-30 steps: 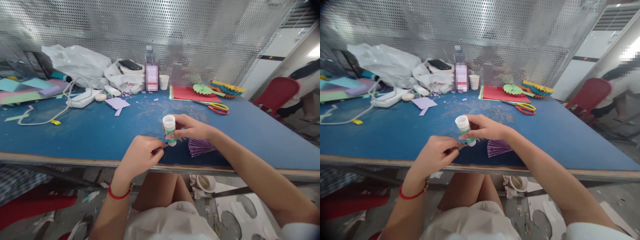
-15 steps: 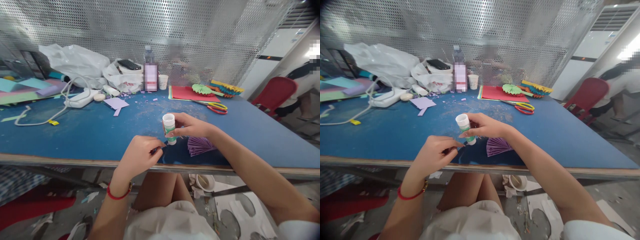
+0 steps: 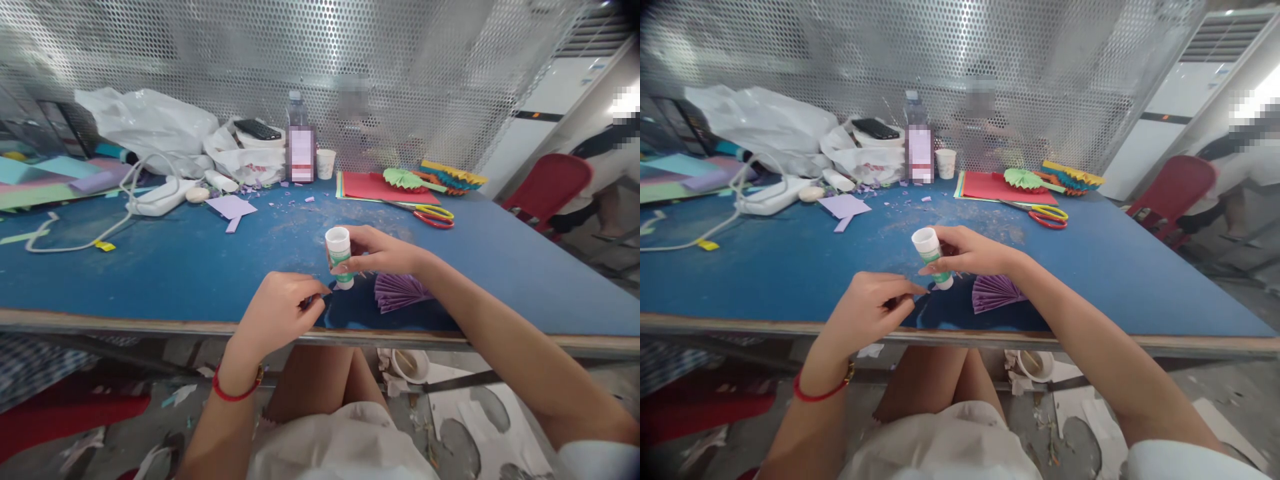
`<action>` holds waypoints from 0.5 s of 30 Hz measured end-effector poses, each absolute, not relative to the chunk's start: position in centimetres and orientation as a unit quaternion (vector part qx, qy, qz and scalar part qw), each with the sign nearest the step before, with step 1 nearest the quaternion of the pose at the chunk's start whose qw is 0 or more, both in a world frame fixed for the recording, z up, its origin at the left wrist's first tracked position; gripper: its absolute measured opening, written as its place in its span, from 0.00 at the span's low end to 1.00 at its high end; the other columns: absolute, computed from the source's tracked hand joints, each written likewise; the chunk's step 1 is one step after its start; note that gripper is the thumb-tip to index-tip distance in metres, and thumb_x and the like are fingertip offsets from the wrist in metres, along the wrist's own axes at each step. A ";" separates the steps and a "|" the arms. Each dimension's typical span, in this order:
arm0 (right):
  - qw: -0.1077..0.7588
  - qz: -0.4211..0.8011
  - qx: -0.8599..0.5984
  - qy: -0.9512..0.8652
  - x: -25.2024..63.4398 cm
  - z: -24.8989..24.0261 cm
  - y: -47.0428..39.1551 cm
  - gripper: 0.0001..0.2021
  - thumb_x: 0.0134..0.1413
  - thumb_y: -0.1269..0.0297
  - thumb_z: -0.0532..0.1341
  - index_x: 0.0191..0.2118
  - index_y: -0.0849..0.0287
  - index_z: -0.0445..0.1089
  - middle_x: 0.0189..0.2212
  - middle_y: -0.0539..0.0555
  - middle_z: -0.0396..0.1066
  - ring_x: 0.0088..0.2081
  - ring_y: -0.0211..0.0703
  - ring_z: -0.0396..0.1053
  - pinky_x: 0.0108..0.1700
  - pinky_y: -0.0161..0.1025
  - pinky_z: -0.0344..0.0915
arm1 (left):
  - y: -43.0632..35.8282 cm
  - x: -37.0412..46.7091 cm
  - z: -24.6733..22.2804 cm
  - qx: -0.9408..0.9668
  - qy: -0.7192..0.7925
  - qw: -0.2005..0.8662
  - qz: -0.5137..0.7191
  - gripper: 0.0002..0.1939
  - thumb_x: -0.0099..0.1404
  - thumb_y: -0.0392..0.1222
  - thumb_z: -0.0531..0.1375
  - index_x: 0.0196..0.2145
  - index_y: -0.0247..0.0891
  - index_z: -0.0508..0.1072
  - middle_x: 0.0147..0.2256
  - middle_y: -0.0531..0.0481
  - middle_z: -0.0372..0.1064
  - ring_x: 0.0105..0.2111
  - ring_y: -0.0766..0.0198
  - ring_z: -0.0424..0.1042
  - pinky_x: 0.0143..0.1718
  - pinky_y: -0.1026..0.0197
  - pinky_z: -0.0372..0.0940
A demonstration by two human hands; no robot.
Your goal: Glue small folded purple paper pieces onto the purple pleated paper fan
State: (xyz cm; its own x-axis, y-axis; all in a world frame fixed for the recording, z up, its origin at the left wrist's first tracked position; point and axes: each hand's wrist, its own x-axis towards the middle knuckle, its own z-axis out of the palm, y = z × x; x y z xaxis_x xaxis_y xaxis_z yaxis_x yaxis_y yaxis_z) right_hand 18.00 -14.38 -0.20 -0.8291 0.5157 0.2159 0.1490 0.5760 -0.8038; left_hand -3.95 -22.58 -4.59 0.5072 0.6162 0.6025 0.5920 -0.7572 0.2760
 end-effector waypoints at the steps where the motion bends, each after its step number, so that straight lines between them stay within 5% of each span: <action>1: 0.222 0.414 -0.191 -0.862 18.0 -0.2 -14.4 0.16 0.59 0.53 0.67 0.39 0.61 0.66 0.28 0.46 0.64 0.28 0.34 0.61 0.30 0.32 0.61 | -22.6 -4.0 -4.6 0.868 0.348 0.016 0.353 0.15 0.63 0.29 0.55 0.32 0.35 0.82 0.23 0.54 0.76 0.20 0.70 0.68 0.25 0.66 0.57; 10: 0.213 0.413 -0.181 -0.867 17.7 -0.1 -14.4 0.15 0.59 0.54 0.67 0.38 0.61 0.66 0.28 0.46 0.65 0.28 0.33 0.59 0.30 0.32 0.59 | -22.6 -4.0 -4.6 0.857 0.373 0.046 0.352 0.15 0.62 0.30 0.55 0.32 0.36 0.82 0.25 0.54 0.76 0.21 0.71 0.68 0.26 0.67 0.57; 15: 0.273 0.424 -0.166 -0.848 18.4 0.5 -14.4 0.14 0.58 0.56 0.68 0.39 0.61 0.66 0.31 0.48 0.67 0.31 0.35 0.62 0.34 0.34 0.63 | -22.6 -3.8 -4.3 0.798 0.466 0.126 0.362 0.12 0.62 0.34 0.57 0.36 0.37 0.82 0.16 0.60 0.61 0.17 0.72 0.57 0.23 0.67 0.51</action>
